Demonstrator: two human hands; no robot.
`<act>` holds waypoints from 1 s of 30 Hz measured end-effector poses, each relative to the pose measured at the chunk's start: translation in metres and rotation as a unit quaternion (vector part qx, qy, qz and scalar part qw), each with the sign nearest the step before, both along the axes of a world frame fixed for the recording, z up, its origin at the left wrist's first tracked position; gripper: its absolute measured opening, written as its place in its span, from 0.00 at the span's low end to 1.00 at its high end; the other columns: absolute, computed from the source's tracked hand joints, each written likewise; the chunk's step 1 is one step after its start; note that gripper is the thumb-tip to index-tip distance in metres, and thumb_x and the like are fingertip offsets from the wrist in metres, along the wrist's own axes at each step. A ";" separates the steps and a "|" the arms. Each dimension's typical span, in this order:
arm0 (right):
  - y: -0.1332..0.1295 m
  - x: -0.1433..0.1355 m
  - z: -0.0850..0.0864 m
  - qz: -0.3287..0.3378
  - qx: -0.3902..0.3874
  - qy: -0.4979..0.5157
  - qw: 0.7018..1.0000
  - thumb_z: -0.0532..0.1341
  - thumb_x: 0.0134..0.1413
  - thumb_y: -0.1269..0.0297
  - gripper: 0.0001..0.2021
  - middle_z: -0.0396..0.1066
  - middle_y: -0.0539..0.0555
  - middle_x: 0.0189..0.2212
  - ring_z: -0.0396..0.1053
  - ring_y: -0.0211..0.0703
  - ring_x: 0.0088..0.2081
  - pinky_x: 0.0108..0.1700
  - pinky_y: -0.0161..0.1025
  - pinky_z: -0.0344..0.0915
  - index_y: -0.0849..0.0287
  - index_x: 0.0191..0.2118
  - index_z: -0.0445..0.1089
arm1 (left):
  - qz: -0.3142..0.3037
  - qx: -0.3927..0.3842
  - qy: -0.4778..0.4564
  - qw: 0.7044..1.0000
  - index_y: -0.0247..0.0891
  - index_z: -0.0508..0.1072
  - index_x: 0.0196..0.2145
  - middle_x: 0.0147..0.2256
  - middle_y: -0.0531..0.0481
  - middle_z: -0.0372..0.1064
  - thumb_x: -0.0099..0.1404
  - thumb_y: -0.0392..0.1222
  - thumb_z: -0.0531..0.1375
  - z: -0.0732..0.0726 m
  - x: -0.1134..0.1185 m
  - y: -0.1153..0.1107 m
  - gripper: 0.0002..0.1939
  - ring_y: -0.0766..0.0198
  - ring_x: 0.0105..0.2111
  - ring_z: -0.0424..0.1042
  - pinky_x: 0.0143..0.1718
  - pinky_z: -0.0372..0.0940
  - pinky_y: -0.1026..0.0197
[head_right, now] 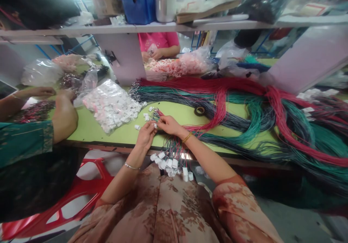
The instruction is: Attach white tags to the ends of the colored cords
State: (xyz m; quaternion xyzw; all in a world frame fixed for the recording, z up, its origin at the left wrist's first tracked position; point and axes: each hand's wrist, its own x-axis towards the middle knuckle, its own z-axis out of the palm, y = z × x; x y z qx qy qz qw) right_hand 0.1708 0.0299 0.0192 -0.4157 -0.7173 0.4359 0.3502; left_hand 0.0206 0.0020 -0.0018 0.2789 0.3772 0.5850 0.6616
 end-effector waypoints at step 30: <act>-0.004 0.025 0.012 0.043 0.177 -0.184 0.966 0.61 0.54 0.59 0.15 0.73 0.54 0.34 0.67 0.41 0.33 0.37 0.35 0.59 0.60 0.45 0.69 | -0.042 -0.011 0.076 0.996 0.35 0.65 0.26 0.27 0.52 0.71 0.45 0.40 0.69 0.028 -0.014 0.008 0.16 0.71 0.24 0.69 0.27 0.62 0.68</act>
